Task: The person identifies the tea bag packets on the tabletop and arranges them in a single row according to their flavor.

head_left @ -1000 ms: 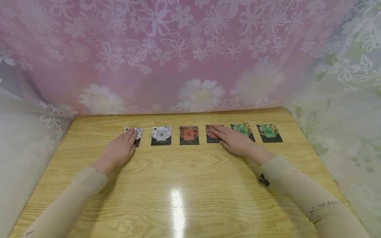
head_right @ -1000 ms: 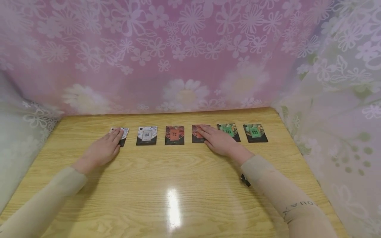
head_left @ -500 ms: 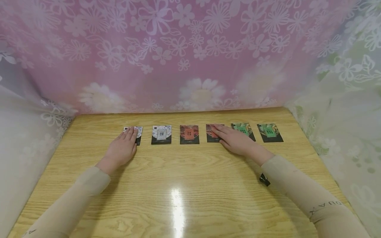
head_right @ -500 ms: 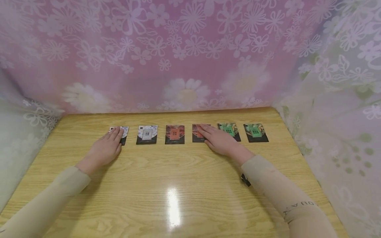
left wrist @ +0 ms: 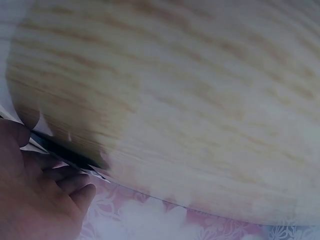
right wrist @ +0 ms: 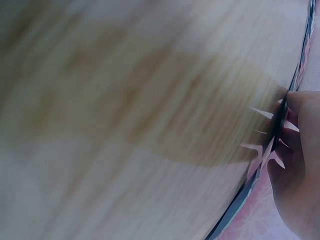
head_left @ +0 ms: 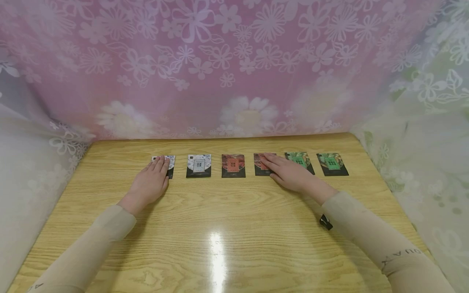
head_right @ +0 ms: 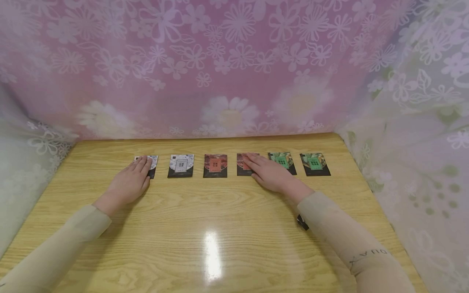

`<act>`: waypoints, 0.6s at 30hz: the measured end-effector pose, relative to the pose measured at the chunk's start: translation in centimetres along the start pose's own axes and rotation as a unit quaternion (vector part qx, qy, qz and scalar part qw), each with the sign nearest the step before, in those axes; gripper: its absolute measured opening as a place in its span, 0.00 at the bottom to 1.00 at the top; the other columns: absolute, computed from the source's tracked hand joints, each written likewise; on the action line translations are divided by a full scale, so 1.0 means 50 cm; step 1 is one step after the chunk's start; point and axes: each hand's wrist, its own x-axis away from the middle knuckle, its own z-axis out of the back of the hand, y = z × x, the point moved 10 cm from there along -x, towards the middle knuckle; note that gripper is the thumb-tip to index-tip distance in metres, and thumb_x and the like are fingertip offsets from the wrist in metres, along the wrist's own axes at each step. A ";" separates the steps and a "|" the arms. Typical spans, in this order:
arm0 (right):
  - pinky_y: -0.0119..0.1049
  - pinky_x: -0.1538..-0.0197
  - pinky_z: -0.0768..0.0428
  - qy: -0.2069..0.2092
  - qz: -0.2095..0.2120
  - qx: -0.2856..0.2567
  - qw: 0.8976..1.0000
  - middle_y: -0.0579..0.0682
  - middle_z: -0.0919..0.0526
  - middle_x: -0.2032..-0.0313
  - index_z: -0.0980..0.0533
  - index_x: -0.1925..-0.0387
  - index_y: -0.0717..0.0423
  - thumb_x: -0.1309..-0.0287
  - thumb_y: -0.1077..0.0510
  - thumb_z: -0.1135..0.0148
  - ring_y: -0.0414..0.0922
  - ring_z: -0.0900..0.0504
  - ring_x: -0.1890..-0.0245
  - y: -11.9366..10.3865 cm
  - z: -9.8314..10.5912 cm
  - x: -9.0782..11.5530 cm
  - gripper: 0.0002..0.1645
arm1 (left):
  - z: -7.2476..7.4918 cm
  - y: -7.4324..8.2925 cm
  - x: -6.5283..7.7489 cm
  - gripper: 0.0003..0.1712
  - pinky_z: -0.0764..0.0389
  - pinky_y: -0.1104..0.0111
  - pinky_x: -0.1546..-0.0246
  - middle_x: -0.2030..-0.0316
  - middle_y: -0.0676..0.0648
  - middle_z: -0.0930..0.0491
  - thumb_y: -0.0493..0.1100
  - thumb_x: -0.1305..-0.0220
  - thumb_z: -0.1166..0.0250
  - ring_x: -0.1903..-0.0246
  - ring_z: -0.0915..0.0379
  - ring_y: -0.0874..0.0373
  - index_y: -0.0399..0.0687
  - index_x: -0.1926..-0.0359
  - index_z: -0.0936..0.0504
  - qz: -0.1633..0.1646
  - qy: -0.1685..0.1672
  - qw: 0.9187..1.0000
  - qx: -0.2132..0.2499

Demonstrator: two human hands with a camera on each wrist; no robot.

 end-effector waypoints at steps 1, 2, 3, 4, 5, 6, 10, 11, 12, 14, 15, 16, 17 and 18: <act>0.61 0.17 0.38 0.000 0.001 0.000 1.000 0.58 0.47 0.15 0.45 0.16 0.55 0.17 0.50 0.49 0.59 0.44 0.16 0.000 0.000 0.000 0.37 | -0.001 -0.001 -0.001 0.37 0.41 0.44 0.16 0.19 0.27 0.45 0.46 0.16 0.53 0.18 0.48 0.33 0.27 0.19 0.47 0.001 0.000 1.000 0.001; 0.61 0.17 0.38 0.000 0.002 0.001 1.000 0.58 0.47 0.15 0.45 0.16 0.55 0.17 0.50 0.49 0.59 0.44 0.16 0.000 0.000 0.000 0.37 | -0.001 -0.001 -0.001 0.37 0.41 0.45 0.16 0.19 0.27 0.46 0.46 0.16 0.53 0.18 0.48 0.33 0.27 0.18 0.47 0.003 -0.001 1.000 0.003; 0.61 0.17 0.38 0.001 0.003 0.003 1.000 0.58 0.46 0.15 0.45 0.16 0.55 0.17 0.50 0.49 0.59 0.44 0.16 0.000 0.000 0.000 0.37 | -0.002 -0.001 -0.002 0.37 0.41 0.45 0.16 0.19 0.27 0.46 0.46 0.16 0.53 0.18 0.48 0.33 0.27 0.18 0.47 0.004 -0.002 1.000 0.004; 0.60 0.17 0.38 0.001 0.004 0.003 1.000 0.58 0.47 0.15 0.45 0.16 0.54 0.17 0.50 0.49 0.59 0.44 0.16 0.000 0.000 0.000 0.37 | -0.002 -0.002 -0.002 0.37 0.41 0.45 0.16 0.19 0.28 0.46 0.46 0.16 0.53 0.18 0.49 0.33 0.28 0.18 0.47 0.005 -0.002 1.000 0.004; 0.60 0.17 0.38 0.002 0.005 0.004 1.000 0.57 0.46 0.15 0.45 0.16 0.54 0.17 0.50 0.49 0.59 0.44 0.16 0.000 0.000 0.000 0.37 | -0.002 -0.002 -0.003 0.37 0.41 0.44 0.16 0.19 0.28 0.46 0.46 0.16 0.53 0.18 0.49 0.33 0.28 0.18 0.47 0.006 -0.004 1.000 0.005; 0.60 0.17 0.38 0.002 0.006 0.005 1.000 0.57 0.47 0.15 0.45 0.16 0.54 0.17 0.50 0.49 0.59 0.44 0.16 0.000 0.001 0.000 0.37 | -0.002 -0.003 -0.003 0.37 0.42 0.44 0.16 0.19 0.28 0.46 0.47 0.16 0.53 0.18 0.49 0.33 0.28 0.18 0.46 0.007 -0.005 1.000 0.006; 0.60 0.16 0.38 0.002 0.006 0.005 1.000 0.57 0.47 0.15 0.46 0.15 0.54 0.17 0.49 0.49 0.59 0.44 0.16 0.000 0.000 0.002 0.38 | 0.000 -0.002 -0.002 0.37 0.43 0.44 0.16 0.19 0.28 0.46 0.47 0.16 0.53 0.18 0.50 0.33 0.29 0.18 0.46 0.007 -0.007 1.000 0.010; 0.61 0.16 0.38 0.002 0.005 0.003 1.000 0.58 0.47 0.15 0.46 0.15 0.54 0.17 0.49 0.49 0.60 0.44 0.16 0.000 0.001 0.004 0.38 | 0.002 -0.002 -0.001 0.37 0.43 0.44 0.16 0.19 0.28 0.46 0.47 0.16 0.53 0.18 0.50 0.33 0.29 0.18 0.46 0.006 -0.007 1.000 0.012; 0.61 0.16 0.39 0.003 0.004 0.002 1.000 0.58 0.47 0.15 0.46 0.15 0.54 0.17 0.48 0.49 0.60 0.45 0.16 -0.001 0.001 0.005 0.38 | 0.003 -0.002 0.000 0.37 0.44 0.44 0.16 0.19 0.28 0.46 0.47 0.16 0.53 0.18 0.50 0.33 0.29 0.18 0.46 0.005 -0.007 1.000 0.013; 0.61 0.16 0.40 0.003 0.003 -0.005 1.000 0.58 0.47 0.15 0.47 0.15 0.54 0.16 0.48 0.50 0.60 0.45 0.16 -0.001 0.004 0.009 0.39 | 0.008 -0.002 0.002 0.37 0.44 0.43 0.16 0.19 0.28 0.47 0.47 0.16 0.53 0.18 0.50 0.32 0.29 0.18 0.46 0.004 -0.004 1.000 0.017; 0.62 0.16 0.41 0.006 0.004 -0.005 1.000 0.59 0.47 0.15 0.47 0.15 0.55 0.17 0.48 0.49 0.61 0.45 0.16 -0.001 0.006 0.011 0.39 | 0.009 -0.003 0.003 0.37 0.44 0.43 0.16 0.18 0.28 0.47 0.47 0.16 0.53 0.18 0.51 0.32 0.29 0.18 0.46 0.003 -0.003 1.000 0.018; 0.62 0.16 0.41 0.009 0.004 -0.007 1.000 0.59 0.47 0.15 0.46 0.15 0.55 0.17 0.48 0.49 0.61 0.45 0.16 -0.001 0.010 0.013 0.39 | 0.012 -0.004 0.004 0.37 0.44 0.43 0.16 0.18 0.28 0.48 0.48 0.15 0.53 0.18 0.51 0.32 0.29 0.18 0.47 0.002 -0.001 1.000 0.018; 0.63 0.16 0.41 0.012 0.005 -0.006 1.000 0.59 0.47 0.16 0.46 0.15 0.55 0.17 0.48 0.48 0.62 0.44 0.16 -0.002 0.013 0.016 0.39 | 0.014 -0.005 0.006 0.37 0.44 0.43 0.16 0.18 0.28 0.48 0.48 0.15 0.53 0.18 0.52 0.32 0.29 0.18 0.47 0.002 0.002 1.000 0.018; 0.63 0.16 0.41 0.015 0.005 -0.005 1.000 0.60 0.46 0.16 0.46 0.15 0.55 0.17 0.47 0.48 0.61 0.44 0.16 -0.002 0.017 0.020 0.39 | 0.017 -0.006 0.007 0.37 0.45 0.42 0.16 0.18 0.28 0.49 0.48 0.15 0.53 0.17 0.52 0.32 0.29 0.18 0.48 0.002 0.004 1.000 0.019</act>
